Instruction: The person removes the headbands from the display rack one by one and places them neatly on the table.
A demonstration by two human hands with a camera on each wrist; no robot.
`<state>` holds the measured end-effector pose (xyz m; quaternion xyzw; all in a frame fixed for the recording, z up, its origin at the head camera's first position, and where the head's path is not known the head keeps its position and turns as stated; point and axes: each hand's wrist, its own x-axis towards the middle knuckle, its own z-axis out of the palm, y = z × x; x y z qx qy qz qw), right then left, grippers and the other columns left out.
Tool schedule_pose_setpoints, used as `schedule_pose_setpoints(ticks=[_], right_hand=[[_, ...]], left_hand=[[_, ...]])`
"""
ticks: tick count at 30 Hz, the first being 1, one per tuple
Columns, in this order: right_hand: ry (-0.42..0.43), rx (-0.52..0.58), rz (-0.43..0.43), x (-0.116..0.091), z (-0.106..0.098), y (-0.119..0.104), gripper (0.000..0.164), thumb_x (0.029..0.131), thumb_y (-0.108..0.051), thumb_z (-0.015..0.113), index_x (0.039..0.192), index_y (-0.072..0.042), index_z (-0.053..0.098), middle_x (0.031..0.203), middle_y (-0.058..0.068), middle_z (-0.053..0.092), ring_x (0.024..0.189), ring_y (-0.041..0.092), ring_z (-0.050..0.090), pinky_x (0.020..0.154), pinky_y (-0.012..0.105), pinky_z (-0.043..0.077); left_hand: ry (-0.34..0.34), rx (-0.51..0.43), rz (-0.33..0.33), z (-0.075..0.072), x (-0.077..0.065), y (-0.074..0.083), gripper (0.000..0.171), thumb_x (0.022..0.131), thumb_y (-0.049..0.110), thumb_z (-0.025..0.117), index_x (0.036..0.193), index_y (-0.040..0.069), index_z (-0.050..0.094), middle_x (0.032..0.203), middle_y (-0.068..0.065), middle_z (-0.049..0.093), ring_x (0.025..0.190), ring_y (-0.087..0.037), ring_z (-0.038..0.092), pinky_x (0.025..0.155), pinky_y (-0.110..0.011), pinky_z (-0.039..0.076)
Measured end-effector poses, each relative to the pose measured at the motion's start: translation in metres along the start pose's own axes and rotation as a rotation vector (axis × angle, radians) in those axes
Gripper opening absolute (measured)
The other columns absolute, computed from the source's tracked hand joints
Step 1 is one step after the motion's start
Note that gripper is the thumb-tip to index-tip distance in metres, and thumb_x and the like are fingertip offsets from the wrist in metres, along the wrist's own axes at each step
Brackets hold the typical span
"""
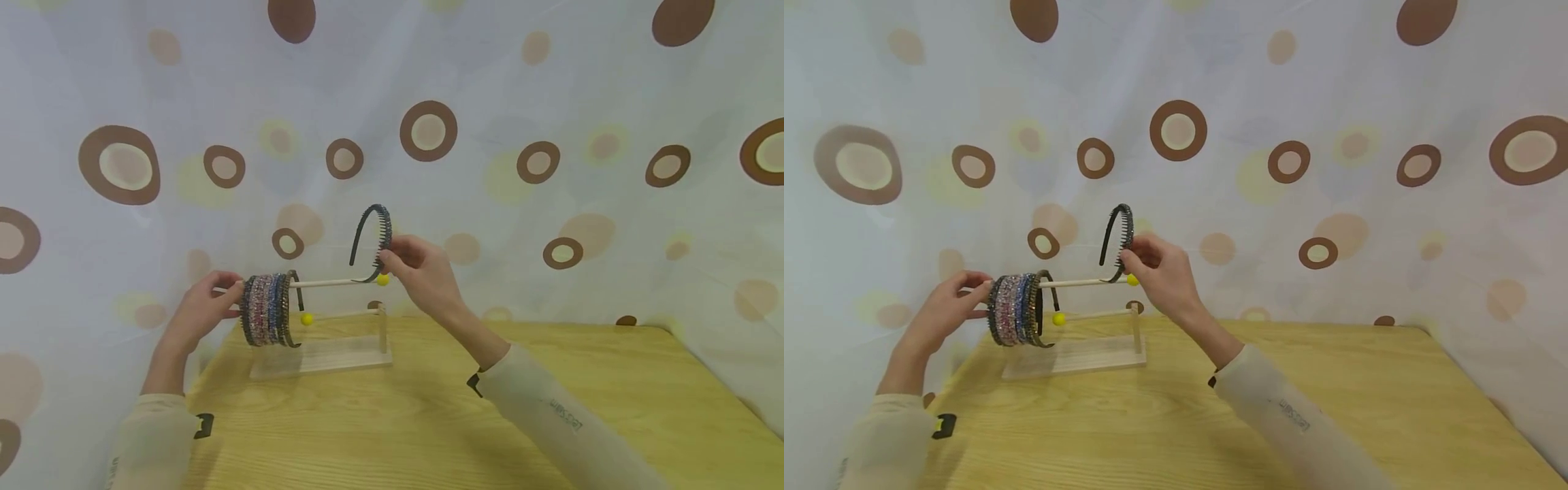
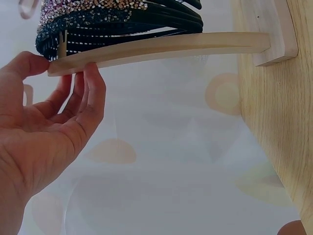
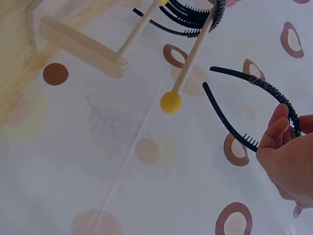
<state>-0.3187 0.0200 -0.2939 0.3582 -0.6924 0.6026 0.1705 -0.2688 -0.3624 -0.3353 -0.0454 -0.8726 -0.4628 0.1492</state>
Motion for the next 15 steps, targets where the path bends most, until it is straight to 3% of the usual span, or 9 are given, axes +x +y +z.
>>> schedule_pose_setpoints(ticks=[5,10,15], right_hand=[[0.011,-0.027,0.020,-0.009,-0.023,0.000,0.018,0.099,-0.013,0.069,0.115,-0.004,0.072,0.096,0.008,0.073,0.084,0.028,0.070,0.081,0.042,0.059],[0.035,-0.132,0.048,-0.017,-0.051,0.006,0.018,0.099,-0.014,0.069,0.115,-0.005,0.072,0.098,0.006,0.071,0.086,0.027,0.070,0.079,0.029,0.058],[0.064,-0.224,0.069,-0.026,-0.088,0.013,0.018,0.099,-0.014,0.068,0.115,-0.007,0.072,0.098,0.005,0.072,0.087,0.026,0.070,0.077,0.025,0.057]], left_hand=[[-0.005,0.011,0.002,0.002,0.001,0.001,0.054,0.107,0.039,0.051,0.138,-0.005,0.047,0.131,-0.024,0.050,0.113,-0.037,0.058,0.084,-0.035,0.061],[-0.007,0.035,0.003,0.001,-0.002,0.000,0.055,0.107,0.041,0.050,0.138,-0.005,0.047,0.132,-0.024,0.050,0.111,-0.036,0.059,0.082,-0.032,0.061],[-0.013,0.042,0.006,0.002,-0.003,0.002,0.057,0.107,0.042,0.049,0.138,-0.006,0.046,0.132,-0.026,0.049,0.111,-0.039,0.059,0.081,-0.032,0.061]])
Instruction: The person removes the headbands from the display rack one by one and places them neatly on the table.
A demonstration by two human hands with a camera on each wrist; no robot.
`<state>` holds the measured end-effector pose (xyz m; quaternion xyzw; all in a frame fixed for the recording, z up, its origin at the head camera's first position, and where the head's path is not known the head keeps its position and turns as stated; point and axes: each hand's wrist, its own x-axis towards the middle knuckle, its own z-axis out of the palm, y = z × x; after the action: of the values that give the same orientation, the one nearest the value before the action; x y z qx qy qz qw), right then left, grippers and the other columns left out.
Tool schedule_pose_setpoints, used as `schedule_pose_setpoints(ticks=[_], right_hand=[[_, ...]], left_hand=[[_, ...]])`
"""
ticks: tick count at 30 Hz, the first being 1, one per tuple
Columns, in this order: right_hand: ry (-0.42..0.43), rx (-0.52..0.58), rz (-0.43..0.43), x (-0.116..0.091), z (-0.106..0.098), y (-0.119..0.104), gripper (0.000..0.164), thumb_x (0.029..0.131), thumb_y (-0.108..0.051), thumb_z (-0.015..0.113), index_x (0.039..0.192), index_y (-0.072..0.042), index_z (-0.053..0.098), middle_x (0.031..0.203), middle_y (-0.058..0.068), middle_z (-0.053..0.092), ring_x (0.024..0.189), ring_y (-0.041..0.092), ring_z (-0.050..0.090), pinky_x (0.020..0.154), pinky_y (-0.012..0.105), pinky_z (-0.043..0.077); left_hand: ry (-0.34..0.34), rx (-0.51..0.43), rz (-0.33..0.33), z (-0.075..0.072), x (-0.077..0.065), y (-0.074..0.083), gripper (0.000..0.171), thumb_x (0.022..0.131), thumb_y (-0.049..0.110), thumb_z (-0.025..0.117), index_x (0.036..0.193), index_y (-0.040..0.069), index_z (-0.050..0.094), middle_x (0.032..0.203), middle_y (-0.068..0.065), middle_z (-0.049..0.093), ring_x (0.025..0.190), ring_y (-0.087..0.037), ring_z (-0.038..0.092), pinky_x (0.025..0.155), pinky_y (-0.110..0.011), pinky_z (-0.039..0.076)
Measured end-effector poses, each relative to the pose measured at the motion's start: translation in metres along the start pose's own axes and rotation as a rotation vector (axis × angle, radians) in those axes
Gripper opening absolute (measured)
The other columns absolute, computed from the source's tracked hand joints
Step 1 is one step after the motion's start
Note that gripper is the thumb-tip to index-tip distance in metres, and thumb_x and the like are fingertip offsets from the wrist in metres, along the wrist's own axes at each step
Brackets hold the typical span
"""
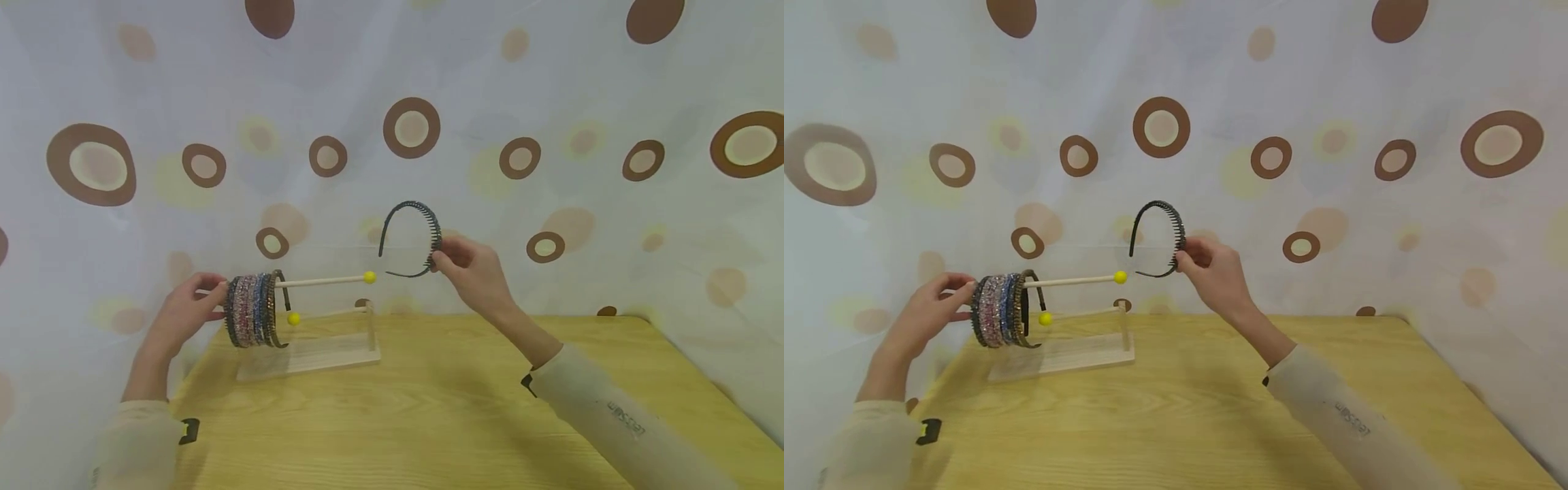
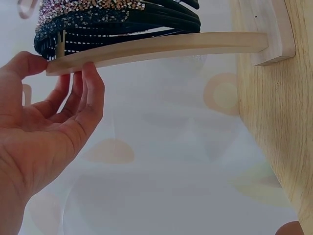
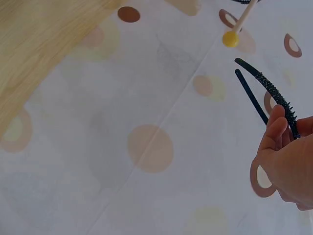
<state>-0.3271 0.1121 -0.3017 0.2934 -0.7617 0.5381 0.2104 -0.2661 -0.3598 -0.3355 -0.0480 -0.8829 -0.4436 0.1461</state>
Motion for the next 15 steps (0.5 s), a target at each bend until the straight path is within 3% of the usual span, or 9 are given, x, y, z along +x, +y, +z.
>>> schedule_pose_setpoints(ticks=[7,15], right_hand=[[0.035,-0.087,0.174,-0.012,-0.054,0.026,0.027,0.103,-0.023,0.063,0.119,-0.003,0.070,0.098,0.011,0.074,0.092,0.023,0.069,0.079,0.022,0.055],[0.139,-0.091,0.324,-0.045,-0.117,0.082,0.033,0.105,-0.020,0.058,0.126,0.004,0.064,0.102,0.009,0.075,0.087,0.010,0.070,0.078,0.017,0.057]], left_hand=[[0.006,0.025,-0.006,-0.002,0.003,0.002,0.059,0.107,0.044,0.048,0.139,-0.004,0.045,0.132,-0.025,0.050,0.112,-0.040,0.060,0.082,-0.034,0.061],[-0.005,-0.002,0.015,0.000,0.000,0.002,0.054,0.108,0.039,0.048,0.137,-0.007,0.046,0.130,-0.024,0.050,0.106,-0.030,0.061,0.083,-0.035,0.061]])
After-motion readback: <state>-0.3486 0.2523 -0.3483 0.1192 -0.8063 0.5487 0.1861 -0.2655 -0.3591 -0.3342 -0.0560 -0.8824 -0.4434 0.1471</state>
